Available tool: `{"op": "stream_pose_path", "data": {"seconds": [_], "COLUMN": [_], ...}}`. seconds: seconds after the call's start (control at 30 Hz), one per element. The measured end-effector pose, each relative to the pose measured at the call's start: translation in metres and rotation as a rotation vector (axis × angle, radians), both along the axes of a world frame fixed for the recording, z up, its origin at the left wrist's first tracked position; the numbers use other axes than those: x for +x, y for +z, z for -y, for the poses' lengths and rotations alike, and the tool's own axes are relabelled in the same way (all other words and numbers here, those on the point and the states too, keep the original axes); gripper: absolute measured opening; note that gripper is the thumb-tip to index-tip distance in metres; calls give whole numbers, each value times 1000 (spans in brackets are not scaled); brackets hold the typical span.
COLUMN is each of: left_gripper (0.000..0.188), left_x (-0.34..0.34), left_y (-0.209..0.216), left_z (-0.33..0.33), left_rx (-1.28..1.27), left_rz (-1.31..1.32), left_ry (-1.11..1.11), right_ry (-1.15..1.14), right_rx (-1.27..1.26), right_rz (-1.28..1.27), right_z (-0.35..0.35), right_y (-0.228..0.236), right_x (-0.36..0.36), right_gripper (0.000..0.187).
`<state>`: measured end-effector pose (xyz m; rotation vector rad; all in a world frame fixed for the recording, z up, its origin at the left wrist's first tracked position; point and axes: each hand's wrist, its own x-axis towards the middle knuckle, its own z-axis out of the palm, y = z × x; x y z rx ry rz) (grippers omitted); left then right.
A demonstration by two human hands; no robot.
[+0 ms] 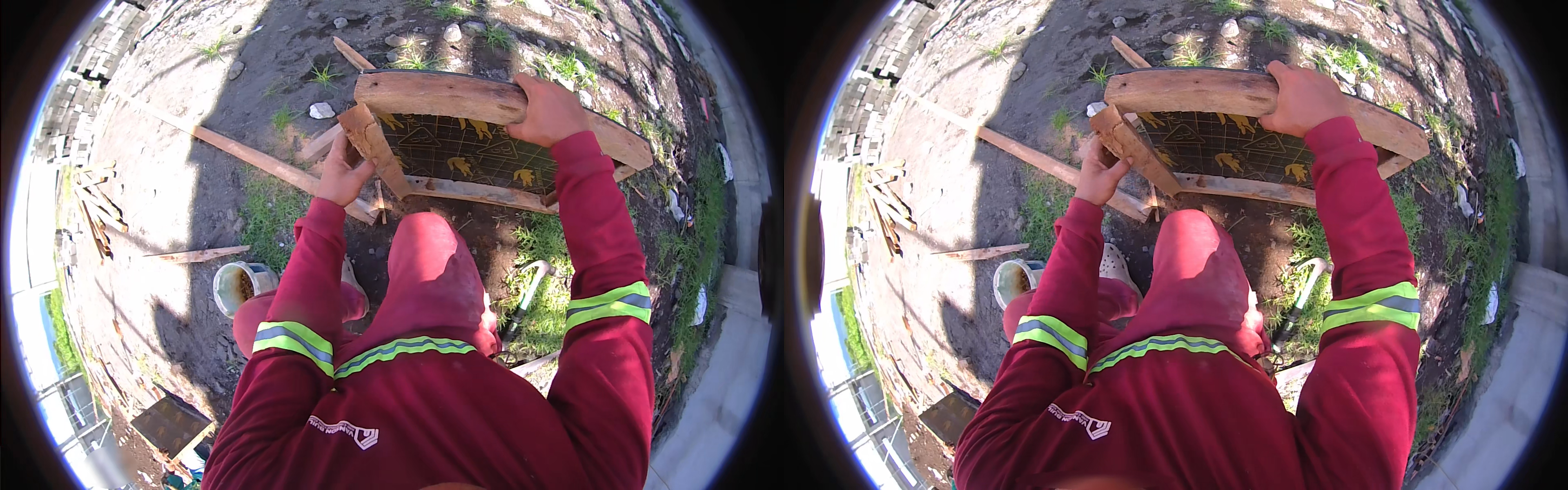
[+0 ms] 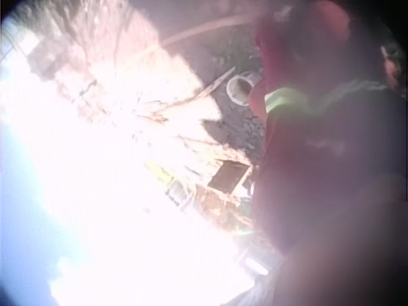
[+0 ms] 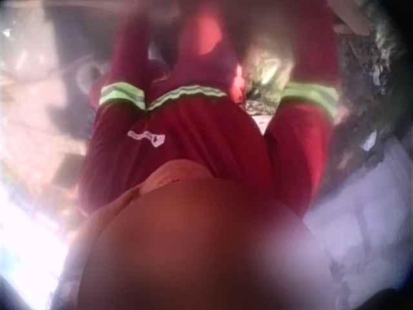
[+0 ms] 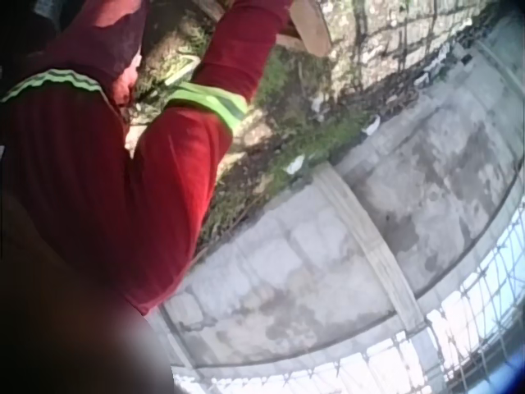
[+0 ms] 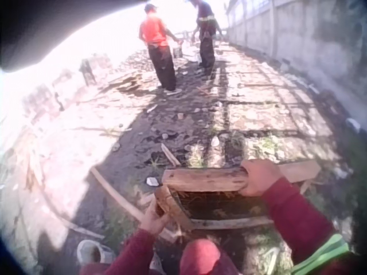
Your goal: The person assembles a rectangular wooden frame by joining four pieces of wood with nails. They use a hammer to drive nails into the joints and a chisel to adjust the fit of the wood pieces. The person repeatedly repositions the frame and checks alignment during assembly.
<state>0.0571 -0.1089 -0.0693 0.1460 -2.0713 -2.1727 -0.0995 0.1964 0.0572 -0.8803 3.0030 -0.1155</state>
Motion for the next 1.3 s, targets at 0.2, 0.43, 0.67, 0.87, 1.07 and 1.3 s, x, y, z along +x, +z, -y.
{"op": "stream_pose_path", "data": {"seconds": [0.2, 0.43, 0.67, 0.87, 1.07, 1.3], "left_gripper": [70, 67, 53, 51, 51, 54], "left_x": [-8, -11, -8, -14, -31, -44], "left_y": [-5, -11, -19, -24, -29, -25], "left_z": [16, 8, 4, 17, 22, 0], "left_rx": [-23, -23, -181, -357, -395, -411], "left_rz": [79, 9, -51, -7, 17, 7], "left_ry": [-95, 3, 223, 561, 651, 706], "right_ry": [-18, -35, -39, -53, -52, -47], "right_rx": [-9, 22, 23, 47, 42, 11], "right_rz": [39, 80, 118, 155, 64, 102], "right_z": [3, 5, 8, 9, 9, 9], "right_y": [3, 3, 7, 10, 7, 10], "right_x": [-6, -16, -24, -23, -19, -17], "right_gripper": [65, 70, 73, 75, 76, 67]}}
